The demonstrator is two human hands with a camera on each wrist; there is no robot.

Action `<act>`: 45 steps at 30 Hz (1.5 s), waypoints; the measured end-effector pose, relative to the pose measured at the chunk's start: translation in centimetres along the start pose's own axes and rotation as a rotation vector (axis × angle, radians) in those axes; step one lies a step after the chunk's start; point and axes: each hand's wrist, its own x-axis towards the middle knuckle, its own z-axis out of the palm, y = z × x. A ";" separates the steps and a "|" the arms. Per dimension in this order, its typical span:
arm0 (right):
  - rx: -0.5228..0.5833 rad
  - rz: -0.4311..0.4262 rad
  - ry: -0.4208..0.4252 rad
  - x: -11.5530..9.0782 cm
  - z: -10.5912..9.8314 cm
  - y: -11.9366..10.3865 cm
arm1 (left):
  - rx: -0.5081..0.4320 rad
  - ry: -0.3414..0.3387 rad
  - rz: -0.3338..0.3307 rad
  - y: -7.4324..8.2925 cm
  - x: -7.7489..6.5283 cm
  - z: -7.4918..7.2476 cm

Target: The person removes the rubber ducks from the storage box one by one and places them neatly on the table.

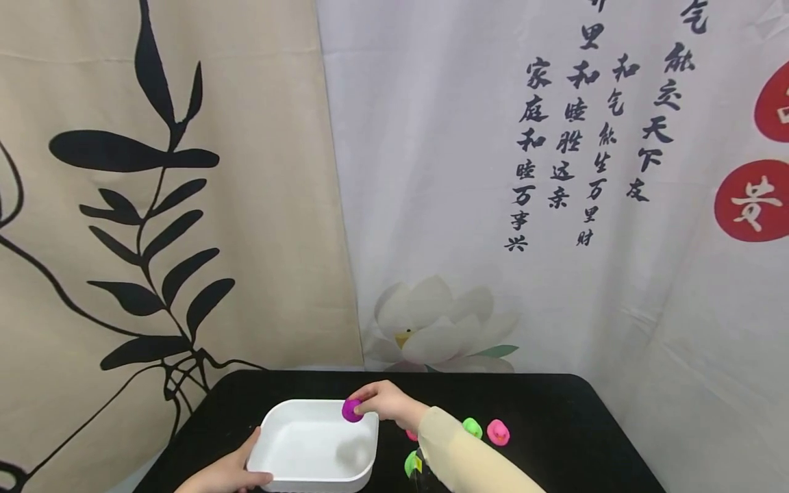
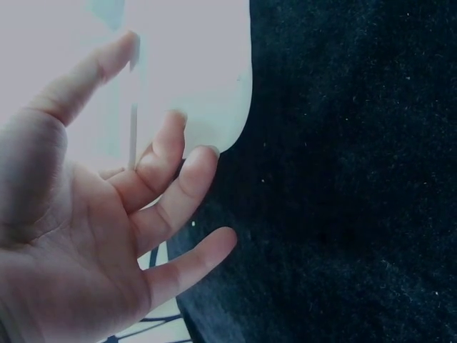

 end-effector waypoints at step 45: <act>0.112 0.077 0.251 -8.4 -10.8 5.0 | 0.118 -0.060 0.087 -0.1 0.2 -0.4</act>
